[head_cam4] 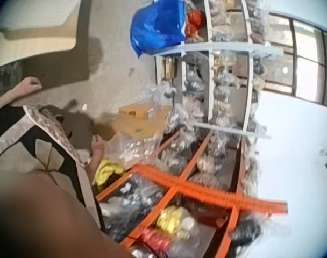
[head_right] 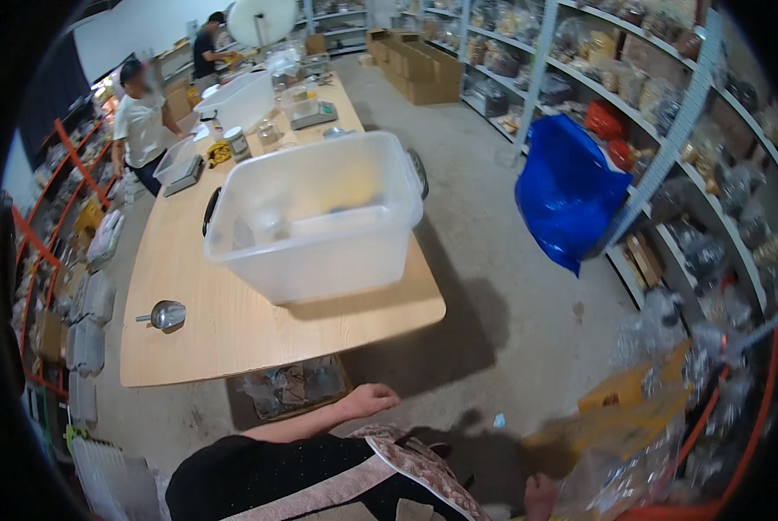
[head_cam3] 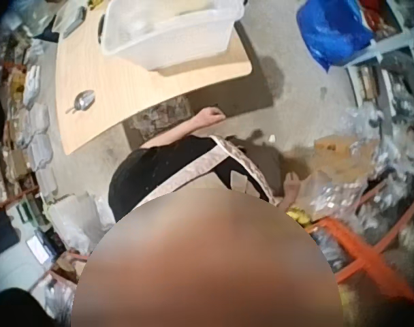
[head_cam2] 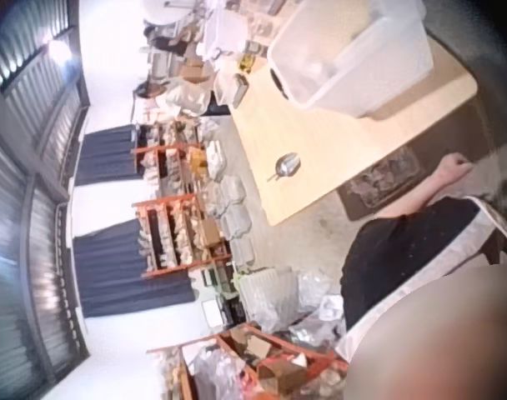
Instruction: The person scoops a light-colored powder into a clear jar on a digital scale, then transfers the powder into a plastic bag and places it on a shelf. The person then carries two jars to an outdoor area, places them on a sealing machine, and seals them with lids. The person plugs in the machine and retrieves the sealed jars.
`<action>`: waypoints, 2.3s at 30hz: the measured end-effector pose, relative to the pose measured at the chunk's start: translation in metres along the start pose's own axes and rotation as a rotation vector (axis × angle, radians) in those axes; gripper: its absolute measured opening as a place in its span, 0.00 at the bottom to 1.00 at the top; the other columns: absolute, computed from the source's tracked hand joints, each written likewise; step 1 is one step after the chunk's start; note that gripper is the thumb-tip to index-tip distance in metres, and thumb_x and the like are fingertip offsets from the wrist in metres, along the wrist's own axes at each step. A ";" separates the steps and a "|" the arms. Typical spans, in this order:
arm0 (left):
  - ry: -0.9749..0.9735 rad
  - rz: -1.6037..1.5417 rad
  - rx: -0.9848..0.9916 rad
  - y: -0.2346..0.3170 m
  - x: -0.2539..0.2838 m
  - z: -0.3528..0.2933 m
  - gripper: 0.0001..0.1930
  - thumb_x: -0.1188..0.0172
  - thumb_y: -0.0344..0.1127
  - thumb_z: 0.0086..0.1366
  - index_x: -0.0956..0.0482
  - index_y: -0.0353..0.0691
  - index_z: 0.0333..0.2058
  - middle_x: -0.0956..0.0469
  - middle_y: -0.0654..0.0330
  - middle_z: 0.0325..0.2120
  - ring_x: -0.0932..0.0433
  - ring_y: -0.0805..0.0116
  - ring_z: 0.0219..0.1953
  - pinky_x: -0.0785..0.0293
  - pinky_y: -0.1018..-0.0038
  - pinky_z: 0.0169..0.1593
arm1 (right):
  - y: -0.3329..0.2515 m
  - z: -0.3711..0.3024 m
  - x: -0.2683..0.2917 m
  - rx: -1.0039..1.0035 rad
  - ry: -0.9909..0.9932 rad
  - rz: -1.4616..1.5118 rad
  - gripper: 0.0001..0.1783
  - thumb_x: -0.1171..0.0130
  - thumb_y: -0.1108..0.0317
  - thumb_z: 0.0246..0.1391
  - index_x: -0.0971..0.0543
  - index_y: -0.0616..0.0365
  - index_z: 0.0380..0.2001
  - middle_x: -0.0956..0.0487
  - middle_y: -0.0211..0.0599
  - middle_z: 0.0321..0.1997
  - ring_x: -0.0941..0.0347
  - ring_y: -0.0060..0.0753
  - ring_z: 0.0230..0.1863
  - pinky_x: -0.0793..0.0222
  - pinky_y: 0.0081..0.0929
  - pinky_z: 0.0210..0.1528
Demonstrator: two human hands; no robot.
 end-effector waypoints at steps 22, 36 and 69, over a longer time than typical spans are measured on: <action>0.371 -0.468 -0.167 0.270 0.132 0.387 0.18 0.44 0.46 0.61 0.22 0.37 0.41 0.20 0.55 0.35 0.22 0.66 0.39 0.28 0.73 0.44 | -0.180 0.648 -0.005 0.532 -0.555 -0.160 0.15 0.48 0.59 0.49 0.22 0.61 0.27 0.23 0.48 0.27 0.27 0.44 0.26 0.34 0.36 0.30; 1.237 -0.903 0.529 0.173 0.193 0.445 0.17 0.42 0.44 0.59 0.20 0.35 0.39 0.20 0.57 0.33 0.22 0.72 0.36 0.27 0.77 0.43 | -0.678 0.925 -0.131 1.130 -0.804 -0.311 0.18 0.50 0.60 0.51 0.23 0.63 0.37 0.23 0.49 0.25 0.24 0.46 0.29 0.31 0.36 0.34; 2.163 -1.154 0.817 0.005 0.630 0.533 0.16 0.41 0.36 0.61 0.24 0.28 0.42 0.20 0.59 0.31 0.23 0.76 0.33 0.27 0.81 0.40 | -1.443 0.612 -0.568 2.463 -1.062 -0.162 0.49 0.30 0.57 0.35 0.41 0.60 0.60 0.39 0.52 0.60 0.40 0.51 0.60 0.41 0.37 0.61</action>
Point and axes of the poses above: each hand's wrist, its own z-axis towards the middle knuckle, its own x-axis out of the back of the hand, y = z × x, the point moved 9 cm from there along z, towards the middle knuckle
